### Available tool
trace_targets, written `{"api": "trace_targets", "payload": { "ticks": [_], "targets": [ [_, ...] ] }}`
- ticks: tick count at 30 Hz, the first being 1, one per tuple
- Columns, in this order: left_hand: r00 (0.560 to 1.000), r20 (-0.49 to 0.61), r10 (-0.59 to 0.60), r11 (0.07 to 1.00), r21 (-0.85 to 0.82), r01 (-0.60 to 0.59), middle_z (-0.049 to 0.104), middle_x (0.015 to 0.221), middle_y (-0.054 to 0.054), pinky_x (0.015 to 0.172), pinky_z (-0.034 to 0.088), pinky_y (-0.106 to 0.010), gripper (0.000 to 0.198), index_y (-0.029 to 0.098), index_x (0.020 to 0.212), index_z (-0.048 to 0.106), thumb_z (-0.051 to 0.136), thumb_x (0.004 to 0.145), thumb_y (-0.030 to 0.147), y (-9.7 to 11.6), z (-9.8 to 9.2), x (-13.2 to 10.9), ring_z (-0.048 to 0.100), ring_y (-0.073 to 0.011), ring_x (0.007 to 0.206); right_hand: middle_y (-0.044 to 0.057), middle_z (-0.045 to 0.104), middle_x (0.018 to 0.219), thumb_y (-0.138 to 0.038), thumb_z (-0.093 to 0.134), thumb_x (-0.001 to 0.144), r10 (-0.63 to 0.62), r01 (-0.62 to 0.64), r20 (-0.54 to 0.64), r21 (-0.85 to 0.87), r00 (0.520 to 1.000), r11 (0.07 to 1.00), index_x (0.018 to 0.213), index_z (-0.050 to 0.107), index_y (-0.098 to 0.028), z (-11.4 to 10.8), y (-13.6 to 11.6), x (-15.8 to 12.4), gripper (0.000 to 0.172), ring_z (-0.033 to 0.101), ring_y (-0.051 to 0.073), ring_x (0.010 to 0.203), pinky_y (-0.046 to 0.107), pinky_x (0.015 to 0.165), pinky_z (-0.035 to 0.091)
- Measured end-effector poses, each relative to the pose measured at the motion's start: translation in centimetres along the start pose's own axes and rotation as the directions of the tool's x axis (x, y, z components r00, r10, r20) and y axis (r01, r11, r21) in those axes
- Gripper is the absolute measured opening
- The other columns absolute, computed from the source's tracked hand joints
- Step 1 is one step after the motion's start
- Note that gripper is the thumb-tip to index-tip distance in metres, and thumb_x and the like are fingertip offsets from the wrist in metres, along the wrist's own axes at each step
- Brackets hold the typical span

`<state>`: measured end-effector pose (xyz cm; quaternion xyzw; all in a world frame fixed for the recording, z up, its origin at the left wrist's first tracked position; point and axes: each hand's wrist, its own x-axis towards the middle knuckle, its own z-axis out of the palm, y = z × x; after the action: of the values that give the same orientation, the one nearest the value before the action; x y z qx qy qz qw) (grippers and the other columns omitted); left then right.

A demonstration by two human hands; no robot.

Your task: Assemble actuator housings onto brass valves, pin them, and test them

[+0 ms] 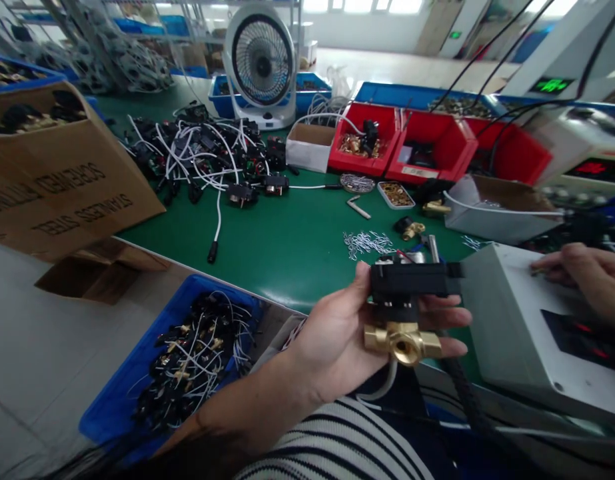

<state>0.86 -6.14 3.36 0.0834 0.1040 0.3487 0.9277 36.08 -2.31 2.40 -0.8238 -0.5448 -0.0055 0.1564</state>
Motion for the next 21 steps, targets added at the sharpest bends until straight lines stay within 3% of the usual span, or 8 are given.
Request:
{"api": "trace_targets", "payload": {
  "ticks": [3,6,9,14,17,21],
  "targets": [
    [0.997,-0.030,0.069,0.991,0.114,-0.065,0.069,0.103,-0.015,0.085,0.052,-0.039,0.042,0.010,0.105,0.067,0.036,0.101,0.037,0.0,0.1,-0.3,0.067,-0.0225,0.093,0.015,0.066,0.069,-0.098,0.017,0.050,0.119,-0.119,0.045,0.008,0.992,0.993,0.067,0.061,-0.025,-0.9,-1.8,-0.7,0.087,0.063,0.032,0.066,0.048,0.060,0.047],
    [0.979,-0.073,0.189,0.951,0.261,-0.165,0.069,0.105,-0.013,0.083,0.053,-0.037,0.025,0.013,0.115,0.060,0.052,0.095,0.025,0.1,0.4,-0.6,0.068,-0.0215,0.091,0.015,0.067,0.075,-0.094,0.024,0.049,0.162,-0.167,0.076,0.060,0.984,0.984,0.068,0.060,-0.025,-1.2,-2.7,-1.3,0.080,0.064,0.031,0.075,0.047,0.069,0.048],
    [0.971,-0.069,0.228,0.917,0.351,-0.190,0.067,0.112,-0.013,0.078,0.054,-0.031,0.033,0.013,0.122,0.055,0.059,0.090,0.021,0.2,0.5,-0.7,0.067,-0.0228,0.097,0.014,0.067,0.078,-0.087,0.031,0.052,0.181,-0.191,0.087,0.114,0.980,0.975,0.072,0.059,-0.025,-1.1,-3.0,-1.5,0.071,0.065,0.030,0.079,0.045,0.076,0.049],
    [0.967,-0.072,0.243,0.882,0.430,-0.190,0.066,0.112,-0.014,0.067,0.054,-0.025,0.034,0.011,0.116,0.058,0.065,0.086,0.027,0.4,0.4,-0.5,0.067,-0.0234,0.097,0.015,0.069,0.081,-0.081,0.035,0.057,0.217,-0.225,0.076,0.133,0.973,0.965,0.065,0.059,-0.025,-1.4,-3.8,-1.7,0.062,0.065,0.031,0.083,0.047,0.083,0.048],
    [0.962,-0.101,0.255,0.881,0.433,-0.188,0.064,0.114,-0.014,0.065,0.054,-0.024,0.039,0.011,0.116,0.057,0.068,0.084,0.029,0.5,0.3,-0.6,0.066,-0.0232,0.097,0.017,0.070,0.084,-0.084,0.031,0.058,0.230,-0.237,0.063,0.135,0.971,0.962,0.060,0.058,-0.025,-1.6,-4.3,-1.8,0.065,0.065,0.032,0.086,0.049,0.087,0.048],
    [0.959,-0.113,0.260,0.882,0.431,-0.189,0.062,0.116,-0.015,0.066,0.054,-0.024,0.045,0.011,0.118,0.055,0.071,0.082,0.033,0.7,0.3,-0.7,0.065,-0.0233,0.098,0.017,0.069,0.081,-0.091,0.032,0.048,0.208,-0.216,0.067,0.161,0.976,0.963,0.062,0.059,-0.025,-1.5,-4.2,-2.0,0.073,0.066,0.033,0.084,0.051,0.088,0.048]
  ]
}}
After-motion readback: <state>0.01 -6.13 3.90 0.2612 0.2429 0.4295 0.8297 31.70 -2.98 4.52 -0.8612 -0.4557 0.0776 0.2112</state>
